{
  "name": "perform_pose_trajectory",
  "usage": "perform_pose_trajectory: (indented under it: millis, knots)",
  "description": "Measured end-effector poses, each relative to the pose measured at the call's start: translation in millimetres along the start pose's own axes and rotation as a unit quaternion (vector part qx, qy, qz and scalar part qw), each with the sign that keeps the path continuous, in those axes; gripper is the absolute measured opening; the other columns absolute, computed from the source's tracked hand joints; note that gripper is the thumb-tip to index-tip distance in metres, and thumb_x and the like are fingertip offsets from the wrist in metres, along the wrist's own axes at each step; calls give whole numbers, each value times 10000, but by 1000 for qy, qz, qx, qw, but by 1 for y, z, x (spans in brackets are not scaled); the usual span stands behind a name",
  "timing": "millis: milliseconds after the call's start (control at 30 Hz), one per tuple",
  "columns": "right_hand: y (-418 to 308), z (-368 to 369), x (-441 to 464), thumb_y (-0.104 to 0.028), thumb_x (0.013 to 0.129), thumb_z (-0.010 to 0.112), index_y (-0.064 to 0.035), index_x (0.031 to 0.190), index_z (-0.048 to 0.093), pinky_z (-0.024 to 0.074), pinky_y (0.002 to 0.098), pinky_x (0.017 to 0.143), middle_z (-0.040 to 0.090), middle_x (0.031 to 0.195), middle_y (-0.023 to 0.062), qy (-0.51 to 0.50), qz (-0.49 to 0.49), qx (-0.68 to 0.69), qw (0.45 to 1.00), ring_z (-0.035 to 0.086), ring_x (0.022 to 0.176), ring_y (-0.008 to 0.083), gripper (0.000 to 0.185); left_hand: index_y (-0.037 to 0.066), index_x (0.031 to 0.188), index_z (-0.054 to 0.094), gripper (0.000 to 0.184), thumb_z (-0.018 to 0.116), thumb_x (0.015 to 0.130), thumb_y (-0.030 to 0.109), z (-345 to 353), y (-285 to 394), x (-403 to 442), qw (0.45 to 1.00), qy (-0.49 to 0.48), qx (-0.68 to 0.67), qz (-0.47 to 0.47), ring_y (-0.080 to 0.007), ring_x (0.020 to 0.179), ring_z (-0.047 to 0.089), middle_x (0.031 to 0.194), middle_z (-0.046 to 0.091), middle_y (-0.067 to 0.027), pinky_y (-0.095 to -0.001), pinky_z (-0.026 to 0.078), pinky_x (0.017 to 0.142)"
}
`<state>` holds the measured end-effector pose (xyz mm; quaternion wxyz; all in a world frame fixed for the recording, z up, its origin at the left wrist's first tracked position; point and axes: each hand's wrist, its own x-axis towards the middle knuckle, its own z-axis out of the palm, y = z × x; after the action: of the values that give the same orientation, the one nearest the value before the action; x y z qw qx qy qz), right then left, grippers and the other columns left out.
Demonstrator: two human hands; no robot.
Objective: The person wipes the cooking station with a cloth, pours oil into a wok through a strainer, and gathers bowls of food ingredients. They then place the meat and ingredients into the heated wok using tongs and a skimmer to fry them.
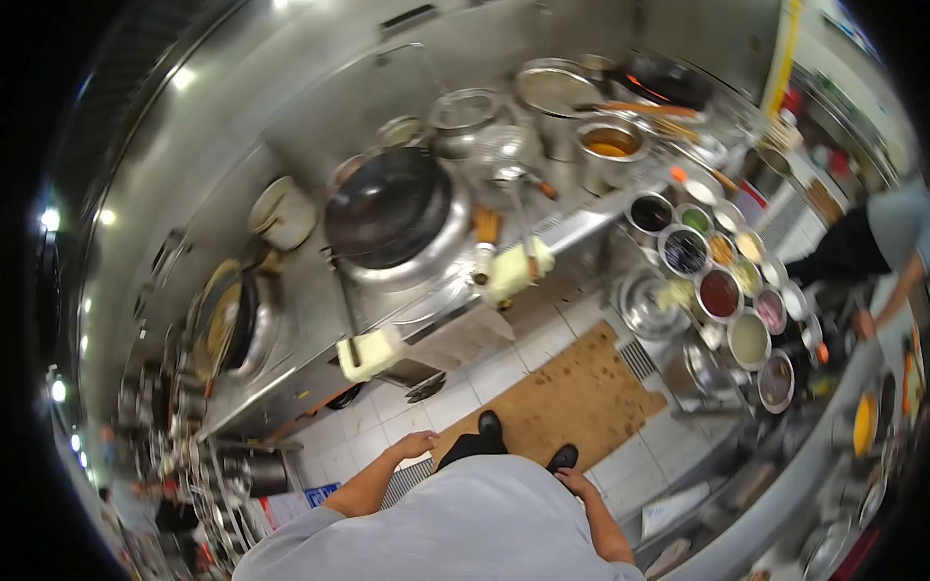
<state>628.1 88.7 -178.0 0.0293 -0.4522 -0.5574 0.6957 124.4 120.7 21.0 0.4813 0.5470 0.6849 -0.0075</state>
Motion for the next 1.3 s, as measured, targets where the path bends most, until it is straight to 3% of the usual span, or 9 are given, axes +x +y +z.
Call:
perform_pose_trajectory:
  millis: [67, 233, 300, 400, 600, 900, 1033, 1100, 1300]
  knots:
    - [-121, -43, -69, -400, 881, 599, -114, 1381, 420, 489, 476, 836, 562, 1244, 129, 23, 198, 95, 975, 573, 1040, 314, 603, 106, 1229, 561, 462, 566, 850, 370, -23, 14, 3, 995, 35, 63, 69, -256, 840, 639, 944, 669, -124, -352, 498, 765]
    - [8, -142, -62, -161, 839, 614, -118, 1288, 460, 557, 443, 575, 594, 1049, 153, 234, 290, 27, 928, 630, 808, 293, 476, 87, 1228, 553, 408, 595, 850, 234, -141, 76, 17, 976, 133, -19, 170, -307, 946, 610, 1034, 641, -165, -385, 473, 851]
    - [6, -180, -57, -110, 814, 592, -107, 1255, 468, 554, 430, 524, 599, 990, 160, 322, 340, 137, 873, 637, 701, 276, 457, 71, 1239, 541, 438, 629, 833, 210, -202, 98, 22, 947, 243, -29, 209, -324, 1069, 553, 1165, 580, -188, -391, 426, 942]
    - [-82, -189, -53, -77, 803, 567, -90, 1227, 487, 541, 443, 480, 605, 906, 158, 383, 209, 212, 875, 633, 619, 265, 432, 73, 1266, 519, 494, 655, 808, 199, -290, 92, 44, 891, 416, 63, 169, -368, 1241, 422, 1345, 449, -203, -423, 330, 1058]
    - [-194, -186, 20, -241, 843, 612, -86, 1225, 545, 565, 375, 560, 631, 1029, 125, 291, 120, -102, 944, 664, 733, 234, 417, 121, 1282, 519, 539, 640, 757, 113, -423, 91, 69, 791, 567, 194, 124, -356, 1313, 356, 1401, 419, -147, -492, 306, 1062]
    - [-395, -275, 71, -205, 811, 639, -69, 1201, 561, 493, 401, 816, 625, 1084, 170, 292, 10, -270, 918, 630, 904, 330, 420, 119, 1243, 547, 521, 682, 740, 145, -450, 108, 64, 811, 499, 305, 32, -355, 1374, 254, 1450, 343, -160, -568, 243, 1075]
    - [-462, -396, 96, -144, 785, 648, -52, 1266, 486, 430, 430, 931, 550, 1220, 188, 462, -175, -380, 782, 532, 1098, 349, 517, 74, 1245, 535, 490, 636, 766, 48, -435, 128, 52, 800, 549, 200, 134, -374, 1336, 309, 1413, 386, -182, -467, 299, 1065]
    - [-511, -459, 102, -130, 775, 654, -45, 1269, 473, 420, 455, 944, 526, 1182, 211, 521, -156, -378, 749, 506, 1084, 399, 532, 60, 1242, 545, 472, 632, 778, 56, -416, 144, 47, 827, 521, 151, 150, -363, 1244, 435, 1328, 486, -184, -418, 358, 1031]
    - [-636, -645, 131, -55, 690, 650, -45, 1279, 460, 439, 472, 904, 517, 1201, 185, 675, -182, -439, 564, 513, 1086, 364, 619, 52, 1239, 562, 452, 645, 826, 215, -348, 164, 56, 961, 275, 40, 1, -332, 1118, 567, 1190, 604, -180, -385, 433, 964]
